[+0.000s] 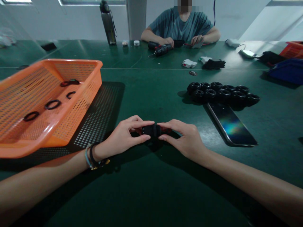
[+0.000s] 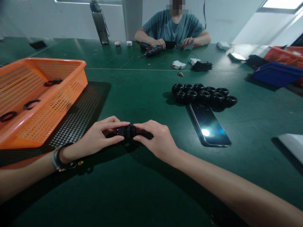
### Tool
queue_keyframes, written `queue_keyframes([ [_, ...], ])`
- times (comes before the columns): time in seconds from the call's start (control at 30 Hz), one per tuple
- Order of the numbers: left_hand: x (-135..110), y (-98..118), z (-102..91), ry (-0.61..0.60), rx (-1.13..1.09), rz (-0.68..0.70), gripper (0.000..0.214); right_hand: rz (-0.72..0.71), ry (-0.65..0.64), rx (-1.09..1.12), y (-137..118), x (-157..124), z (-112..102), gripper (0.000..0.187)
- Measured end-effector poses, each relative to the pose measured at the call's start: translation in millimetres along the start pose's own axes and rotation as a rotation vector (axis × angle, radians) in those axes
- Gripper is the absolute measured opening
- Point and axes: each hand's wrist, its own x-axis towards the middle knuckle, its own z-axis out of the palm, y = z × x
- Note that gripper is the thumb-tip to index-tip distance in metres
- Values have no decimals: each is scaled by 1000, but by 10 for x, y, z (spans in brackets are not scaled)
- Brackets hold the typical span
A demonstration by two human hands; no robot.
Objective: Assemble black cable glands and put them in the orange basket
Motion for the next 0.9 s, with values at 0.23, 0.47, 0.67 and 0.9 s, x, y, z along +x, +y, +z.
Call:
queue_keyframes([
  [0.23, -6, 20, -1, -1, -26, -20, 36, -16, 6, 8, 17, -1, 0, 24],
  [0.47, 1, 19, 5, 4, -31, -16, 35, -22, 16, -4, 30, -4, 11, 25],
  [0.67, -2, 8, -5, -5, -3, 1, 35, 7, 26, -16, -16, 4, 3, 24],
  [0.9, -4, 5, -4, -7, 14, 2, 35, 23, -2, -27, -29, 11, -14, 21],
])
